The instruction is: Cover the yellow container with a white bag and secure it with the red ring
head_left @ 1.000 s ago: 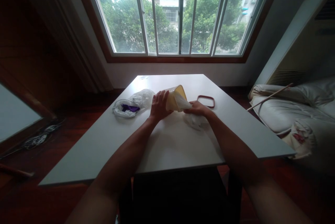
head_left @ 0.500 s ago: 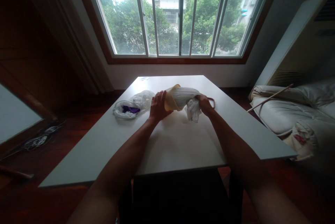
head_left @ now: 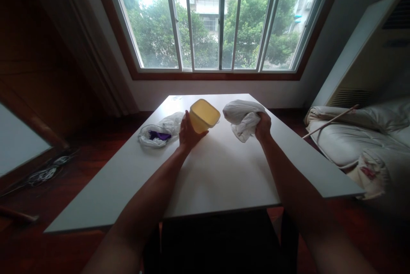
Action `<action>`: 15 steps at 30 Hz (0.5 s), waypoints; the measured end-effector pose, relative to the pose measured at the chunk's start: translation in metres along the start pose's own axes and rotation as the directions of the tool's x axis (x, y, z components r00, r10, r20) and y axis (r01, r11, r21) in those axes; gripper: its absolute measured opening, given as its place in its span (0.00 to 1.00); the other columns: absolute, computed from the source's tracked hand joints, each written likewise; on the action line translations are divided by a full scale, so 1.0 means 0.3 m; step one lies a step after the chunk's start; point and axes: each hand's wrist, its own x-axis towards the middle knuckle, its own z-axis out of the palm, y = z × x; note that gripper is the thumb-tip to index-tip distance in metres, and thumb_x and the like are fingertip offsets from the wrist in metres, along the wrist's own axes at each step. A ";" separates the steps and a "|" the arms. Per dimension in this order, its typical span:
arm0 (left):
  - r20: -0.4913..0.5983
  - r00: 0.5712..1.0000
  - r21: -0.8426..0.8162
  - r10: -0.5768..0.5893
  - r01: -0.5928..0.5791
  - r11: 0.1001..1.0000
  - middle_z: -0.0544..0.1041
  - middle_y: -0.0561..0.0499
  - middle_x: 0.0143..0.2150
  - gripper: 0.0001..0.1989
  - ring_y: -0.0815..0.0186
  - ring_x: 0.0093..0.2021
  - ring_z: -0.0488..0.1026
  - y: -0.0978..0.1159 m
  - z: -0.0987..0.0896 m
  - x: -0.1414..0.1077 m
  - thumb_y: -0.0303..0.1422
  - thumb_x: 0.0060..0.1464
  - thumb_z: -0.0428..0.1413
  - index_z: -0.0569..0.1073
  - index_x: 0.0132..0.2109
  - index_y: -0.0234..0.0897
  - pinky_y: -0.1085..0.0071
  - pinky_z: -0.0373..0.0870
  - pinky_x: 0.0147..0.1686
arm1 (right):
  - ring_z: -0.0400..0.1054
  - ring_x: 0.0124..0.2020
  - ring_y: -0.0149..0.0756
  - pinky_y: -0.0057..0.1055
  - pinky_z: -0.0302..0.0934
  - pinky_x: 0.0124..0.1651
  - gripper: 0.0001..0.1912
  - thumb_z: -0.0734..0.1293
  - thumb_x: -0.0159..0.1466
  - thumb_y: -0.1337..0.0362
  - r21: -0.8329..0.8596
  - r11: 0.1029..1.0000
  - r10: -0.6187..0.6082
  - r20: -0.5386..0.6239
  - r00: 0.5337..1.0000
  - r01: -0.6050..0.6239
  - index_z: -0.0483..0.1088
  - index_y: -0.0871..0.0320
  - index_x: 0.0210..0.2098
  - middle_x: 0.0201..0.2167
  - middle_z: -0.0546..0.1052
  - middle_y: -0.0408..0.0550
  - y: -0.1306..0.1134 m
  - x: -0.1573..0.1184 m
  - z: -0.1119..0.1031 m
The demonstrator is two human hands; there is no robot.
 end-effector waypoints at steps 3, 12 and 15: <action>0.000 0.991 -0.030 -0.131 0.131 0.991 0.55 0.29 0.70 0.70 0.35 0.68 0.57 -0.012 -0.004 0.002 0.54 0.40 0.68 0.30 0.74 0.37 0.42 0.66 0.59 | 0.65 0.28 0.34 0.31 0.61 0.34 0.10 0.62 0.56 0.56 -0.085 0.996 -0.005 0.060 0.998 0.011 0.67 0.56 0.28 0.26 0.71 0.41 0.019 -0.007 -0.001; -0.031 0.943 -0.124 -0.331 0.325 0.937 0.57 0.30 0.68 0.70 0.38 0.67 0.61 -0.086 0.012 0.019 0.58 0.40 0.66 0.31 0.74 0.39 0.46 0.67 0.59 | 0.65 0.31 0.37 0.32 0.62 0.36 0.12 0.61 0.58 0.55 -0.267 0.963 0.085 0.233 0.969 -0.020 0.69 0.57 0.30 0.27 0.74 0.44 -0.010 -0.085 0.031; -0.009 0.932 -0.133 -0.362 0.357 0.925 0.55 0.28 0.70 0.67 0.38 0.68 0.60 -0.107 0.016 0.023 0.59 0.43 0.63 0.31 0.74 0.37 0.45 0.65 0.60 | 0.66 0.33 0.38 0.33 0.63 0.37 0.12 0.61 0.58 0.55 -0.298 0.954 0.109 0.305 0.946 -0.014 0.70 0.57 0.30 0.29 0.76 0.46 -0.004 -0.099 0.035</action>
